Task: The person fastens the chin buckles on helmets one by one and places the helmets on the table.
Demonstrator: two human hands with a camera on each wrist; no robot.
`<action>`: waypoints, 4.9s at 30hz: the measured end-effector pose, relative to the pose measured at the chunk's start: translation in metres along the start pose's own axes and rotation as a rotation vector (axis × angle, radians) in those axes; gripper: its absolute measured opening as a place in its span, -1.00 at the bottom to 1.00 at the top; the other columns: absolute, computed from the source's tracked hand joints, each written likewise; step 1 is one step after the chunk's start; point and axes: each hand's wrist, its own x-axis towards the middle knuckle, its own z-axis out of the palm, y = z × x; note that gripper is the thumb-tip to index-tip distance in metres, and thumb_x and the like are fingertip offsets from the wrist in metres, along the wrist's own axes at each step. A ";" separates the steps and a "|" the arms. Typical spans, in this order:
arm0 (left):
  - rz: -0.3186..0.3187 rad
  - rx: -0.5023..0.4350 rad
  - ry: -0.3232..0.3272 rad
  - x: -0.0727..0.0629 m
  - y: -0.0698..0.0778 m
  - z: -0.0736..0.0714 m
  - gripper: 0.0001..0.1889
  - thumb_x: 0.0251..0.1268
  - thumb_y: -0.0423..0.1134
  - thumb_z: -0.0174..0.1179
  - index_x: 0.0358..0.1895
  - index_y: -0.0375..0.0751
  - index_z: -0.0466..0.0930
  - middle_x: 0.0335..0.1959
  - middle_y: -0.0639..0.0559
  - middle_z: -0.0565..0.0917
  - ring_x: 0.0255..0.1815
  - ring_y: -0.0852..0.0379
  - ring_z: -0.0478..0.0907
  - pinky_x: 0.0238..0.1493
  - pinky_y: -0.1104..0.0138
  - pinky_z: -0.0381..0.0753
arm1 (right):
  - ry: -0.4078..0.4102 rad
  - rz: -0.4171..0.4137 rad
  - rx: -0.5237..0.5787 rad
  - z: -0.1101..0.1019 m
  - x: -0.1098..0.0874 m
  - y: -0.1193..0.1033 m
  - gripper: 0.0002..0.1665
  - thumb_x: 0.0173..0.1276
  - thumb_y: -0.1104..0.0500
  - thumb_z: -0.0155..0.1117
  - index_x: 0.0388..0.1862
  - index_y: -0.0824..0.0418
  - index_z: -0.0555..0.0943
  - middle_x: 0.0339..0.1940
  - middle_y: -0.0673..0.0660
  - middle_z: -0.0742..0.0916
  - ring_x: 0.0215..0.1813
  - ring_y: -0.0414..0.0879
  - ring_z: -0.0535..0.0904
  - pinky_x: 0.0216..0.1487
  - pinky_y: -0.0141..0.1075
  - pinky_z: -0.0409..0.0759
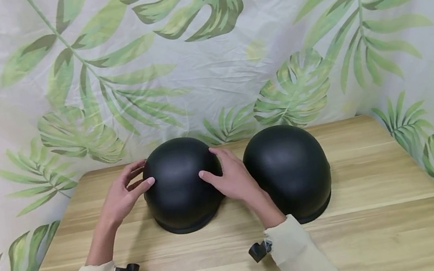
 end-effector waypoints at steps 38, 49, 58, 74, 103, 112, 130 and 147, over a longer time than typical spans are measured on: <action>0.106 -0.162 -0.071 0.023 0.123 0.189 -0.27 0.43 -0.07 0.44 0.59 -0.13 0.40 0.54 -0.15 0.47 0.58 -0.12 0.45 0.40 0.00 0.67 | 0.201 0.112 -0.215 -0.168 -0.082 0.057 0.02 0.55 -0.13 0.40 0.73 0.31 0.19 0.70 0.46 0.30 0.72 0.46 0.12 0.53 0.49 0.26; 0.086 -0.154 -0.148 0.022 0.112 0.197 -0.21 0.39 -0.09 0.46 0.62 -0.17 0.36 0.57 -0.21 0.42 0.58 -0.25 0.43 0.38 -0.11 0.66 | 0.063 0.185 -0.150 -0.175 -0.084 0.073 0.08 0.62 -0.20 0.27 0.82 0.18 -0.03 0.77 0.45 0.09 0.69 0.57 0.07 0.45 0.55 0.31; 0.049 -0.102 -0.224 0.022 0.106 0.204 -0.07 0.32 -0.02 0.49 0.69 -0.12 0.23 0.60 -0.14 0.39 0.59 -0.12 0.40 0.49 -0.04 0.57 | 0.002 0.193 -0.122 -0.182 -0.090 0.079 0.13 0.62 -0.18 0.29 0.84 0.07 -0.15 0.80 0.38 0.03 0.69 0.61 0.03 0.42 0.53 0.35; -0.036 -0.023 -0.302 0.023 0.095 0.206 0.05 0.30 0.16 0.49 0.74 -0.08 0.12 0.67 -0.13 0.31 0.62 -0.19 0.38 0.50 -0.10 0.52 | 0.022 0.252 -0.131 -0.181 -0.089 0.084 0.20 0.56 -0.27 0.32 0.85 0.05 -0.17 0.80 0.38 0.07 0.72 0.53 0.07 0.47 0.50 0.35; 0.061 0.009 -0.137 0.017 0.116 0.202 -0.07 0.39 0.17 0.42 0.74 0.09 0.19 0.72 -0.11 0.26 0.73 -0.20 0.22 0.63 -0.23 0.32 | 0.086 0.218 -0.048 -0.180 -0.087 0.082 -0.01 0.67 -0.15 0.22 0.83 0.09 0.00 0.75 0.41 0.21 0.66 0.49 0.27 0.14 -0.52 0.55; 0.066 -0.008 -0.112 0.018 0.114 0.199 -0.07 0.33 0.16 0.47 0.70 0.05 0.27 0.69 -0.11 0.33 0.70 -0.20 0.28 0.60 -0.20 0.38 | 0.070 0.208 -0.050 -0.177 -0.087 0.083 -0.03 0.69 -0.15 0.19 0.83 0.08 -0.02 0.76 0.38 0.21 0.65 0.42 0.30 0.05 -0.65 0.46; 0.138 -0.026 -0.048 0.021 0.124 0.184 -0.16 0.28 0.08 0.52 0.60 -0.03 0.45 0.64 -0.08 0.42 0.68 -0.22 0.26 0.59 -0.26 0.34 | 0.044 0.154 0.056 -0.179 -0.087 0.079 -0.12 0.75 -0.04 0.08 0.80 0.26 -0.03 0.72 0.41 0.21 0.64 0.37 0.24 0.13 -0.71 0.47; 0.155 -0.032 -0.006 0.020 0.131 0.178 -0.25 0.29 0.03 0.51 0.54 0.02 0.53 0.57 -0.15 0.44 0.13 -0.14 0.54 0.15 0.08 0.59 | 0.111 0.042 0.082 -0.178 -0.087 0.078 -0.28 0.76 0.08 0.07 0.73 0.29 0.16 0.66 0.35 0.31 0.36 -0.54 0.40 0.19 -0.71 0.49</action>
